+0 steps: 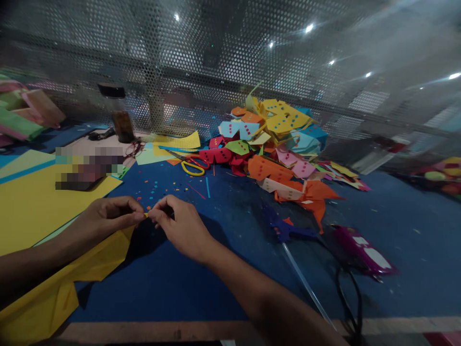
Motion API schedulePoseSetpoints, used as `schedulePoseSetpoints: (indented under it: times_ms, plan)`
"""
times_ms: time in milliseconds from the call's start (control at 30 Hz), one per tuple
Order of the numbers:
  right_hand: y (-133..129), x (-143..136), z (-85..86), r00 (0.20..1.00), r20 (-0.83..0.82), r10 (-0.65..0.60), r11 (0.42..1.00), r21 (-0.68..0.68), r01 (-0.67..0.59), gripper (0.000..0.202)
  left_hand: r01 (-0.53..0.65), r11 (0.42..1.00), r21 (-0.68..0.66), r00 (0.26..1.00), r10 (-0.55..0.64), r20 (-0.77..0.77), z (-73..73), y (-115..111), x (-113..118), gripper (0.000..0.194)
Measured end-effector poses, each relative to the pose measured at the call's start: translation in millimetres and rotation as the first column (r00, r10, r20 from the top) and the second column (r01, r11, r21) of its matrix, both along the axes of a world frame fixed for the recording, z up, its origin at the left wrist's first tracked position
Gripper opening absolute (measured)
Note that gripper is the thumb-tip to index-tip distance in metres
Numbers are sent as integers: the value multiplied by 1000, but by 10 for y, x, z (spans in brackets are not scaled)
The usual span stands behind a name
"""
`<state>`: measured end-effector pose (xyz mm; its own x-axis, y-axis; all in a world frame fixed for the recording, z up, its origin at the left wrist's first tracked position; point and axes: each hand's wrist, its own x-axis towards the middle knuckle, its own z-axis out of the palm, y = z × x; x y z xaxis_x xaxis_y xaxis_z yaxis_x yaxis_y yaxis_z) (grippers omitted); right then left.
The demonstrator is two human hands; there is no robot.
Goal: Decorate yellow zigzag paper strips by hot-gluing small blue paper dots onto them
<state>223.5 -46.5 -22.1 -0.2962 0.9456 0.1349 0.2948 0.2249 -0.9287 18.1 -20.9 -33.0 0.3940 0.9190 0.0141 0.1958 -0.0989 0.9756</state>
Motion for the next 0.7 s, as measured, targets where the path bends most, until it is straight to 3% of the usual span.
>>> schedulePoseSetpoints:
  times_ms: [233, 700]
  plan:
    - [22, 13, -26, 1000, -6, -11, 999, 35, 11, 23, -14, 1000, 8, 1000, 14, -10, -32, 15, -6, 24]
    - [36, 19, -6, 1000, -21, -10, 1000, -7, 10, 12, -10, 999, 45, 999, 13, -48, -19, 20, -4, 22]
